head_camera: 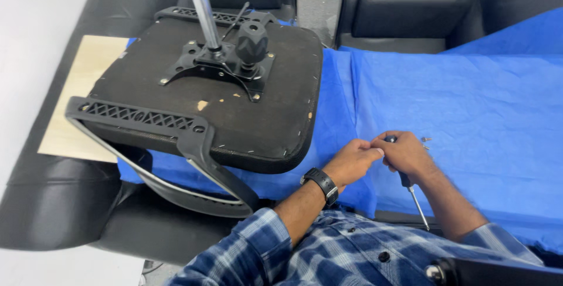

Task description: The person uses a screwdriver to remove screws from the underside of an office chair seat. They loosen and remove several screws, then detach a plastic frame component from the seat base.

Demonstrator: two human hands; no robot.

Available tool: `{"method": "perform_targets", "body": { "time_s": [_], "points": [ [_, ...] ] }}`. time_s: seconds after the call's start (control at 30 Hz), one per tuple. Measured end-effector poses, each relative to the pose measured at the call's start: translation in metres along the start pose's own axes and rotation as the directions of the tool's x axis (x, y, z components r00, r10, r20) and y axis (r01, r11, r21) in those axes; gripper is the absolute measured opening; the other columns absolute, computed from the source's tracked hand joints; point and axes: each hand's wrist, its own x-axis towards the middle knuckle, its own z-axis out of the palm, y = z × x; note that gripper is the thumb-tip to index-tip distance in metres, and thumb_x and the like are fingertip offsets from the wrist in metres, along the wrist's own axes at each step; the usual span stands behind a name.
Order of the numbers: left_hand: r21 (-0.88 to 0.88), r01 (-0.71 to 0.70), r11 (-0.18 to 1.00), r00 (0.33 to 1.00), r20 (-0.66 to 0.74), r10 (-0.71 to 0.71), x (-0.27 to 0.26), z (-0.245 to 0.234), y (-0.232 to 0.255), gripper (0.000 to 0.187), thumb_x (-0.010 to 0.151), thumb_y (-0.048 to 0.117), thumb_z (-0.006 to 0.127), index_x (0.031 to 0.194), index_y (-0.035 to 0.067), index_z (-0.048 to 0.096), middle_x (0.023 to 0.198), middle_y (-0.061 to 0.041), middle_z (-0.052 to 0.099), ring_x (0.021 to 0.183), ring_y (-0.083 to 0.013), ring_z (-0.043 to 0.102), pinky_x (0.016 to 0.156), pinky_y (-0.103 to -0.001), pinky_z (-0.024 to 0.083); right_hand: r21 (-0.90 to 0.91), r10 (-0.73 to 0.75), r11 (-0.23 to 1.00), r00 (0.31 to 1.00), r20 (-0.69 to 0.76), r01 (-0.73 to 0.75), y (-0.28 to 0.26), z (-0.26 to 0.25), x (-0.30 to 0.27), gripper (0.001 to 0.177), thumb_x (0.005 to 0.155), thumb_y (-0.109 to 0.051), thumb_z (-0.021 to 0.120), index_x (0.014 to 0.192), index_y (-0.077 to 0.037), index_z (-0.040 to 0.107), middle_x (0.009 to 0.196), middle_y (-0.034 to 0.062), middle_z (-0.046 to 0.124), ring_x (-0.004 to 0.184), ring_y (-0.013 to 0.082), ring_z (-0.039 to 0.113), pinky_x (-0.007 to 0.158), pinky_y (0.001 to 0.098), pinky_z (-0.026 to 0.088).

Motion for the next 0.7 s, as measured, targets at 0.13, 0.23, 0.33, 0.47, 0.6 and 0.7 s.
{"method": "perform_targets", "body": {
  "time_s": [0.13,0.23,0.33,0.47,0.6,0.7],
  "points": [
    [-0.063,-0.082,0.995,0.996,-0.046,0.079,-0.045,-0.031,0.032,0.060,0.093,0.042,0.062,0.137,0.002,0.052,0.128,-0.014,0.064,0.117,-0.0242,0.062,0.096,-0.041,0.051,-0.021,-0.080,0.996,0.993,0.092,0.082,-0.053,0.001,-0.014,0.023,0.084,-0.022,0.067,0.087,-0.003,0.080,0.059,0.0082,0.061,0.048,0.0155,0.053,0.045,0.0322,0.043],
    [-0.171,-0.189,0.967,0.980,-0.093,0.175,-0.080,-0.057,0.044,0.057,0.095,0.041,0.061,0.135,0.001,0.055,0.127,-0.014,0.066,0.118,-0.0235,0.062,0.097,-0.039,0.050,-0.026,-0.125,0.991,0.980,0.152,0.131,-0.088,0.011,-0.023,0.026,0.086,-0.022,0.067,0.085,0.002,0.077,0.062,0.0115,0.062,0.048,0.0175,0.052,0.045,0.0327,0.042],
    [-0.283,-0.292,0.914,0.954,-0.149,0.259,-0.117,-0.082,0.040,0.054,0.097,0.040,0.059,0.135,0.004,0.054,0.126,-0.013,0.066,0.117,-0.0237,0.062,0.096,-0.039,0.050,0.162,-0.203,0.974,0.935,0.292,0.160,-0.111,0.035,-0.035,0.024,0.088,-0.018,0.063,0.086,0.004,0.073,0.071,0.0103,0.067,0.051,0.0143,0.053,0.043,0.0313,0.043],
    [-0.388,-0.382,0.839,0.922,-0.226,0.315,-0.165,-0.103,0.014,0.050,0.098,0.041,0.057,0.135,0.006,0.056,0.127,-0.012,0.066,0.117,-0.0240,0.063,0.096,-0.039,0.050,0.230,-0.277,0.952,0.889,0.366,0.202,-0.125,0.076,-0.060,0.023,0.091,-0.018,0.061,0.088,0.004,0.070,0.074,0.0097,0.063,0.054,0.0130,0.053,0.043,0.0301,0.043],
    [-0.464,-0.380,0.800,0.921,-0.267,0.283,-0.207,-0.117,-0.022,0.050,0.097,0.043,0.057,0.133,0.007,0.057,0.127,-0.012,0.066,0.117,-0.0247,0.064,0.096,-0.040,0.051,0.203,-0.303,0.949,0.883,0.359,0.242,-0.130,0.120,-0.098,0.015,0.091,-0.016,0.063,0.091,-0.001,0.065,0.073,0.0078,0.062,0.052,0.0127,0.052,0.042,0.0293,0.041],
    [-0.514,-0.410,0.753,0.908,-0.307,0.285,-0.234,-0.131,-0.047,0.052,0.096,0.044,0.060,0.132,0.007,0.058,0.128,-0.013,0.067,0.117,-0.0262,0.065,0.095,-0.040,0.051,0.221,-0.339,0.937,0.851,0.402,0.269,-0.132,0.151,-0.123,0.009,0.087,-0.009,0.064,0.094,-0.004,0.063,0.072,0.0063,0.061,0.051,0.0128,0.050,0.042,0.0292,0.039]
  ]
}}
